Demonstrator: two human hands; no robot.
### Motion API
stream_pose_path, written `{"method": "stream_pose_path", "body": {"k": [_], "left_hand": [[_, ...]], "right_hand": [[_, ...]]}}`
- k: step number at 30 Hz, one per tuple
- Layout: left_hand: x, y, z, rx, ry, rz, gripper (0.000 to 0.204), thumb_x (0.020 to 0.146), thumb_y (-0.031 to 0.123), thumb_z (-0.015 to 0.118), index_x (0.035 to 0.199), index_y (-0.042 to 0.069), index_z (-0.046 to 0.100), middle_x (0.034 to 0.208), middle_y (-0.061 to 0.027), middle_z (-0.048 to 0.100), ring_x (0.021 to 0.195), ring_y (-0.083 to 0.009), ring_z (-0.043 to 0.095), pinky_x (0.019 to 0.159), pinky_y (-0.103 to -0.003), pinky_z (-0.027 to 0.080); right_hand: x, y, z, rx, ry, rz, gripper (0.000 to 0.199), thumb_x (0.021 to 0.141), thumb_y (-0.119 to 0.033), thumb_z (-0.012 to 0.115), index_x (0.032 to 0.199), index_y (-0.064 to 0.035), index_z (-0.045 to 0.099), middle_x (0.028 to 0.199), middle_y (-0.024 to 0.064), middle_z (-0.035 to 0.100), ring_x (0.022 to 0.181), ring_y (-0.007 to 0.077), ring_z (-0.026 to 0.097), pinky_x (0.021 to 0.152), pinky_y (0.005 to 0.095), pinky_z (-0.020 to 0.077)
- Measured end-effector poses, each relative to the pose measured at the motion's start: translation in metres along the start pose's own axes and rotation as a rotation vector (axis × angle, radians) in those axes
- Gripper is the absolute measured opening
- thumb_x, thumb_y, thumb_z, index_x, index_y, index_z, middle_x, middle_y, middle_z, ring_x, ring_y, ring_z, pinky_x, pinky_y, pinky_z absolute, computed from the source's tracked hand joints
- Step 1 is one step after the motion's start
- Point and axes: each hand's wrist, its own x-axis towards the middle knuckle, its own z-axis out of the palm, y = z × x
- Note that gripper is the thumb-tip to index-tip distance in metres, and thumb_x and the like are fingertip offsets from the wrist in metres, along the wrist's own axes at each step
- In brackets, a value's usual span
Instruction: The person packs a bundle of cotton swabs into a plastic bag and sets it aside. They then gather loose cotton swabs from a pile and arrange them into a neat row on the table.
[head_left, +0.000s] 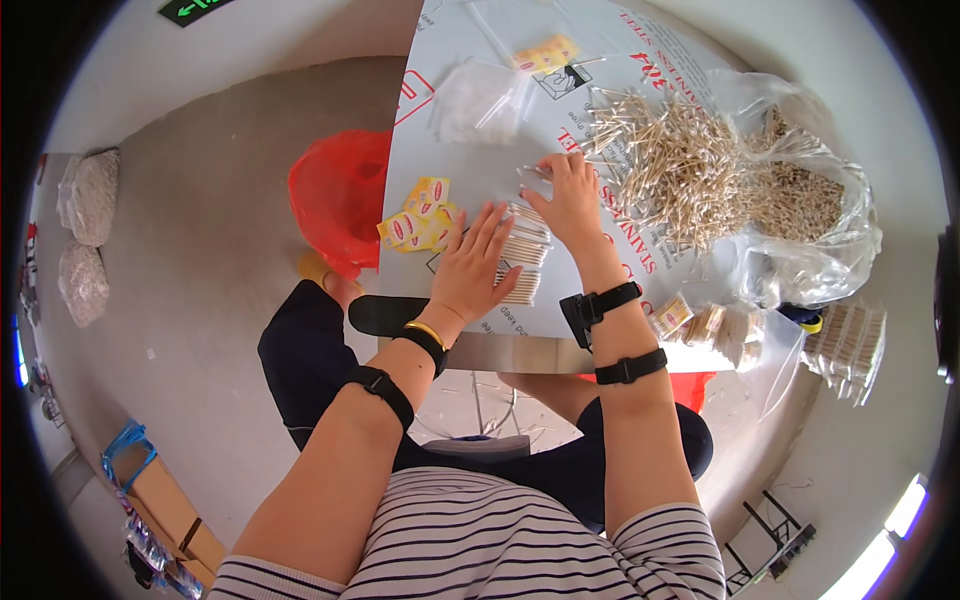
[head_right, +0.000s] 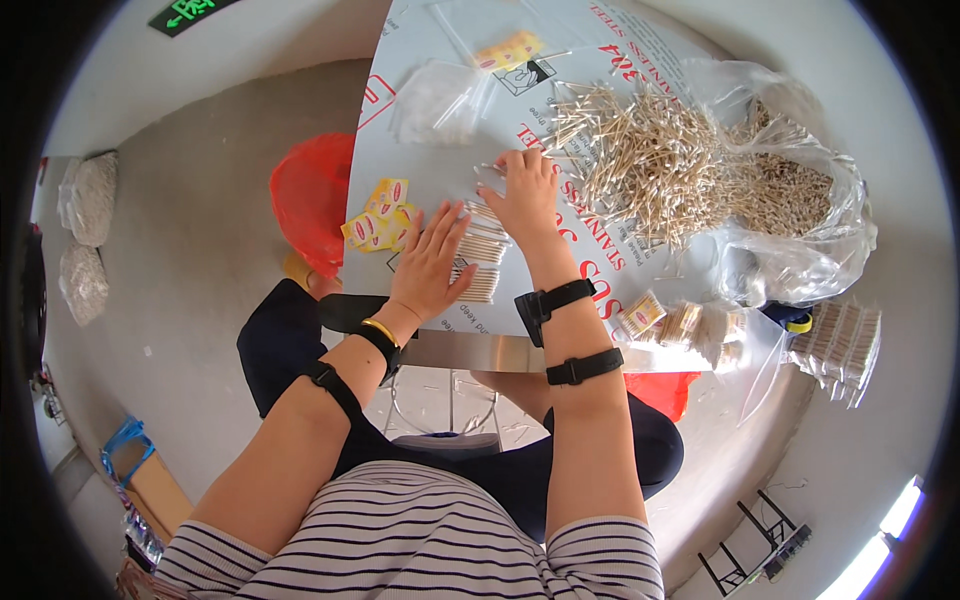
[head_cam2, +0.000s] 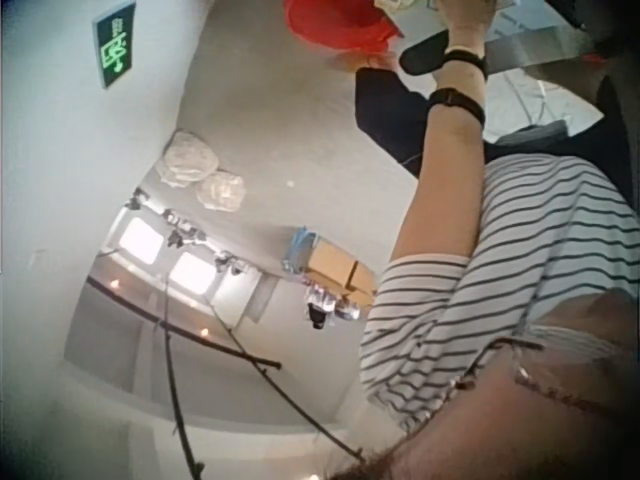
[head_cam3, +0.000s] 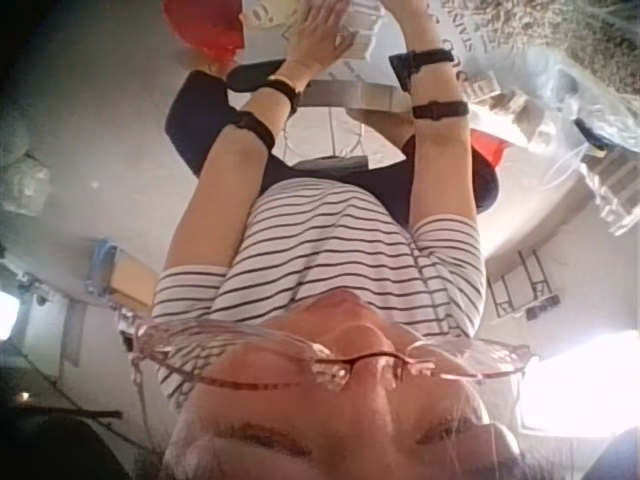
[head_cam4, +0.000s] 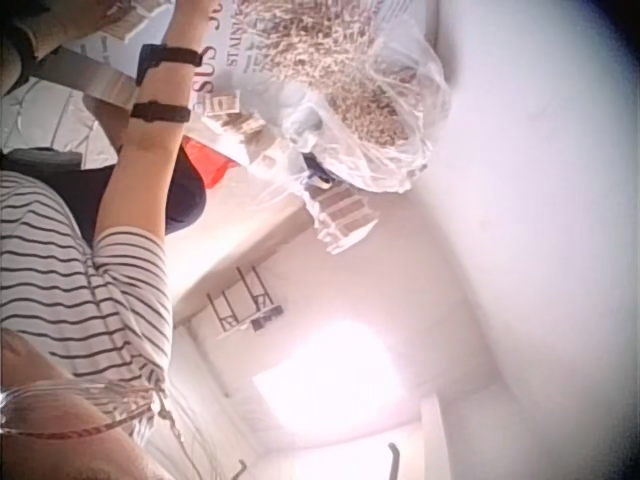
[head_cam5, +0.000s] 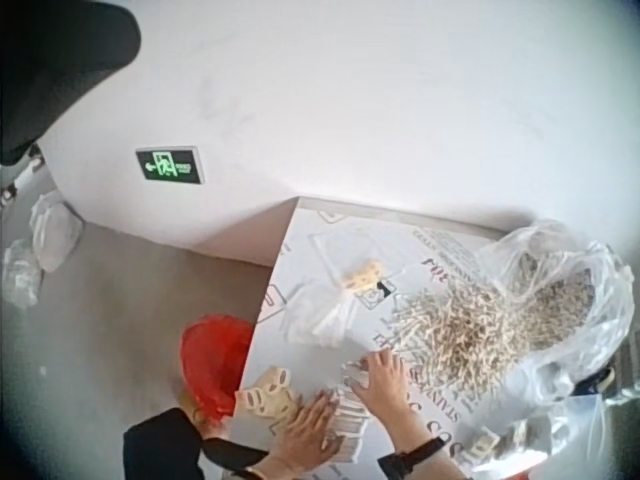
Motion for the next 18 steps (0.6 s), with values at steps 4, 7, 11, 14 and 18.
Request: {"method": "stream_pose_path", "body": {"k": [4, 7, 11, 14, 18], "left_hand": [[0.001, 0.001, -0.001, 0.000, -0.010, 0.003, 0.069, 0.101, 0.043, 0.056, 0.156, 0.005, 0.040, 0.168, -0.0132, 0.035, 0.158, -0.0291, 0.029, 0.131, -0.053, 0.013], [0.001, 0.001, -0.002, -0.007, -0.008, 0.004, 0.069, 0.101, 0.043, 0.057, 0.156, 0.005, 0.040, 0.167, -0.0133, 0.036, 0.158, -0.0288, 0.029, 0.132, -0.053, 0.013], [0.002, 0.000, 0.000, -0.010, -0.005, 0.004, 0.068, 0.101, 0.043, 0.057, 0.155, 0.005, 0.041, 0.167, -0.0134, 0.036, 0.157, -0.0288, 0.030, 0.131, -0.052, 0.014], [0.001, -0.001, 0.001, -0.005, 0.005, 0.005, 0.067, 0.101, 0.043, 0.057, 0.154, 0.005, 0.042, 0.167, -0.0135, 0.036, 0.157, -0.0290, 0.031, 0.131, -0.053, 0.015], [0.001, 0.000, 0.000, -0.001, 0.005, 0.004, 0.066, 0.101, 0.043, 0.057, 0.154, 0.005, 0.042, 0.167, -0.0135, 0.036, 0.157, -0.0292, 0.031, 0.131, -0.053, 0.015]], "right_hand": [[-0.001, 0.028, -0.002, 0.115, -0.008, 0.006, 0.039, 0.080, -0.014, 0.085, 0.115, -0.0127, 0.068, 0.115, 0.0098, 0.064, 0.115, 0.0333, 0.058, 0.099, 0.0478, 0.0477], [0.000, 0.040, -0.008, 0.224, -0.069, 0.018, 0.033, 0.082, -0.008, 0.081, 0.112, -0.0110, 0.070, 0.110, 0.0094, 0.065, 0.110, 0.0318, 0.061, 0.097, 0.0467, 0.0503], [0.006, 0.049, -0.013, 0.299, -0.062, 0.010, 0.026, 0.083, -0.002, 0.077, 0.107, -0.0084, 0.071, 0.103, 0.0104, 0.066, 0.102, 0.0295, 0.065, 0.090, 0.0434, 0.0538], [0.009, 0.044, -0.016, 0.305, -0.068, -0.011, 0.024, 0.083, 0.001, 0.075, 0.106, -0.0077, 0.071, 0.101, 0.0108, 0.066, 0.099, 0.0291, 0.065, 0.088, 0.0428, 0.0544], [0.014, 0.040, -0.020, 0.311, -0.061, -0.014, 0.020, 0.086, 0.001, 0.070, 0.104, -0.0079, 0.071, 0.100, 0.0110, 0.066, 0.099, 0.0304, 0.066, 0.087, 0.0433, 0.0544]]}}
